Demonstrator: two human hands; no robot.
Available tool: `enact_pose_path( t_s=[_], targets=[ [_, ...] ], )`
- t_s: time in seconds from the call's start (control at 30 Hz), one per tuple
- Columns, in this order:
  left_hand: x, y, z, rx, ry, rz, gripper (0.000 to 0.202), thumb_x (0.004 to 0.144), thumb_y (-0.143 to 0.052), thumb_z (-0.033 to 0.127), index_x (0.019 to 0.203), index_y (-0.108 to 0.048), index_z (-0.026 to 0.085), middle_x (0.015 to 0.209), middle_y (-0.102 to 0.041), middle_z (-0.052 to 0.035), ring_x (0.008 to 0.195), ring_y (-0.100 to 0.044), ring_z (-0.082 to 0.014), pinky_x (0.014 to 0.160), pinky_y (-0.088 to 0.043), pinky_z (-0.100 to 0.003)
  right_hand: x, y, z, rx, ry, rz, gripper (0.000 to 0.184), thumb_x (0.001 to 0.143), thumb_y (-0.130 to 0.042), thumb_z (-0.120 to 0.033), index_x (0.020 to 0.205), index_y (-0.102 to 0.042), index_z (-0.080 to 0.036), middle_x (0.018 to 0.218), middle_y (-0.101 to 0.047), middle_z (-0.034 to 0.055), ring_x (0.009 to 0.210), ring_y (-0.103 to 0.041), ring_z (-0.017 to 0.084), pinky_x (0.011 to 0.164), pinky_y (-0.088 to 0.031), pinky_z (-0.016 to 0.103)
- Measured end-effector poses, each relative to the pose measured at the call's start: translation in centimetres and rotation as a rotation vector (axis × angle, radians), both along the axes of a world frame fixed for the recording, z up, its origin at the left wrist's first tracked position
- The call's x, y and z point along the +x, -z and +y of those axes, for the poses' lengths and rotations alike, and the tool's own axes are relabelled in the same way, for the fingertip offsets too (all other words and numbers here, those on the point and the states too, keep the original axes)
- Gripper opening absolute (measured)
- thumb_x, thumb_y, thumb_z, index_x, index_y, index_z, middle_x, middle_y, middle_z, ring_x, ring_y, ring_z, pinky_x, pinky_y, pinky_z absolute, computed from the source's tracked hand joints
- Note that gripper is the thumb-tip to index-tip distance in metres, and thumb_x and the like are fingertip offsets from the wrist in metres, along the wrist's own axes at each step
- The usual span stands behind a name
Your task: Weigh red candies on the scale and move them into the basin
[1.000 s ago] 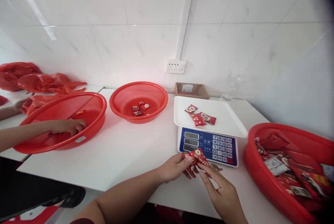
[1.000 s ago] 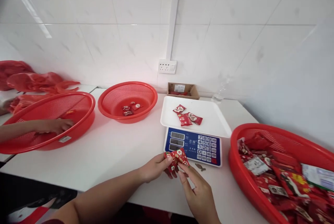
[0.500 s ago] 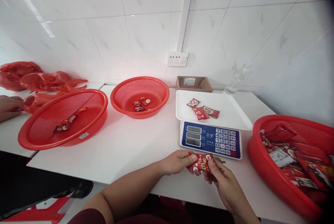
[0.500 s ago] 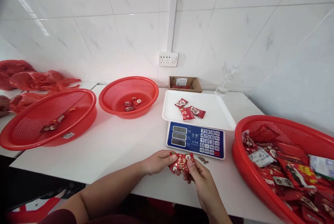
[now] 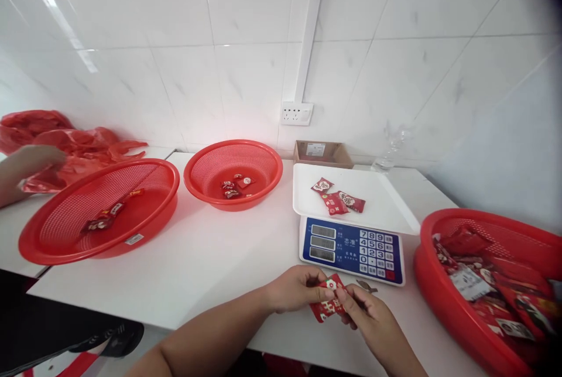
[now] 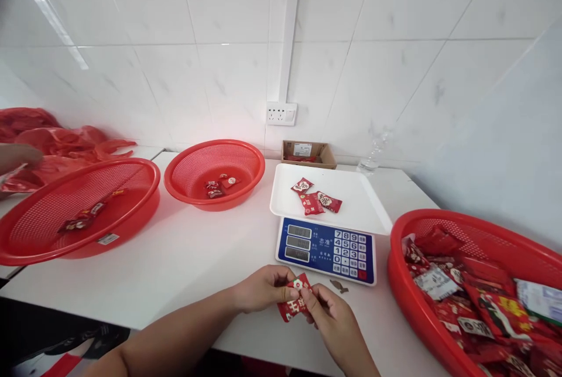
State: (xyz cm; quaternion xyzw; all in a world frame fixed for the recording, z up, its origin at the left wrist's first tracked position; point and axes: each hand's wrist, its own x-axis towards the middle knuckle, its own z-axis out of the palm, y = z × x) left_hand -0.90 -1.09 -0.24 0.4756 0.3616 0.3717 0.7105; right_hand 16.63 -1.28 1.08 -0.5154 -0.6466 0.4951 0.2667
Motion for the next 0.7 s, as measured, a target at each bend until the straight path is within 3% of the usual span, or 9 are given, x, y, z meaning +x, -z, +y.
enact_pose_path(
  t_s=[0.1,0.2,0.3,0.37,0.43,0.53,0.7],
  targets=[
    [0.1,-0.1,0.1,-0.018,-0.056,-0.046,0.047,0.059,-0.072,0.054,0.071,-0.055,0.011,0.067,-0.054,0.0012,0.06,-0.045,-0.0079,0.061,-0.035,-0.023,0.5,-1.2,1.4,0.128,0.13,-0.037,0.043,0.076,-0.044,-0.062,0.077,-0.059,-0.022,0.066,-0.062,0.0028,0.061,-0.056,0.019,0.055,-0.046,0.028],
    [0.1,-0.3,0.1,-0.052,-0.056,-0.063,0.047,0.057,-0.074,0.053,0.07,-0.055,0.012,0.067,-0.054,0.0011,0.059,-0.046,-0.0083,0.061,-0.035,-0.024,0.4,-3.4,3.8,0.351,0.237,-0.159,0.041,0.076,-0.046,-0.059,0.089,-0.061,-0.024,0.091,-0.067,0.0069,0.08,-0.061,0.023,0.073,-0.049,0.036],
    [0.2,-0.2,0.1,-0.056,-0.035,-0.046,0.047,0.056,-0.074,0.053,0.071,-0.056,0.012,0.068,-0.055,0.0013,0.06,-0.046,-0.0085,0.062,-0.035,-0.024,-0.6,-5.0,6.8,0.683,0.16,-0.273,0.037,0.081,-0.042,-0.051,0.098,-0.062,-0.024,0.105,-0.064,0.008,0.099,-0.056,0.026,0.09,-0.042,0.043],
    [0.2,0.0,0.1,-0.04,-0.028,-0.036,0.048,0.055,-0.074,0.054,0.071,-0.057,0.012,0.068,-0.055,0.0011,0.06,-0.046,-0.0086,0.062,-0.035,-0.024,-1.6,-5.2,8.9,0.841,0.058,-0.343,0.039,0.084,-0.04,-0.047,0.106,-0.061,-0.022,0.114,-0.061,0.0089,0.112,-0.049,0.026,0.097,-0.036,0.045],
    [0.2,0.3,0.2,-0.029,-0.031,-0.03,0.049,0.055,-0.074,0.055,0.072,-0.057,0.012,0.068,-0.055,0.0006,0.06,-0.046,-0.009,0.062,-0.035,-0.024,-2.4,-4.9,10.8,0.877,-0.023,-0.475,0.041,0.085,-0.039,-0.043,0.111,-0.06,-0.019,0.122,-0.057,0.0096,0.122,-0.041,0.028,0.1,-0.033,0.047],
    [0.1,0.8,0.4,-0.02,-0.045,-0.025,0.051,0.054,-0.074,0.056,0.072,-0.057,0.012,0.067,-0.055,0.0005,0.059,-0.046,-0.0089,0.06,-0.035,-0.024,-2.8,-4.4,12.9,0.782,-0.063,-0.712,0.044,0.086,-0.038,-0.038,0.116,-0.058,-0.014,0.13,-0.051,0.011,0.128,-0.032,0.029,0.102,-0.031,0.048],
    [0.3,1.2,0.4,0.0,-0.06,-0.032,0.051,0.054,-0.074,0.056,0.071,-0.058,0.011,0.067,-0.055,0.0,0.059,-0.046,-0.0088,0.061,-0.036,-0.024,-3.1,-5.4,14.7,0.676,-0.046,-0.836,0.045,0.088,-0.034,-0.038,0.117,-0.057,-0.012,0.128,-0.052,0.0125,0.122,-0.04,0.027,0.1,-0.034,0.042]
  ],
)
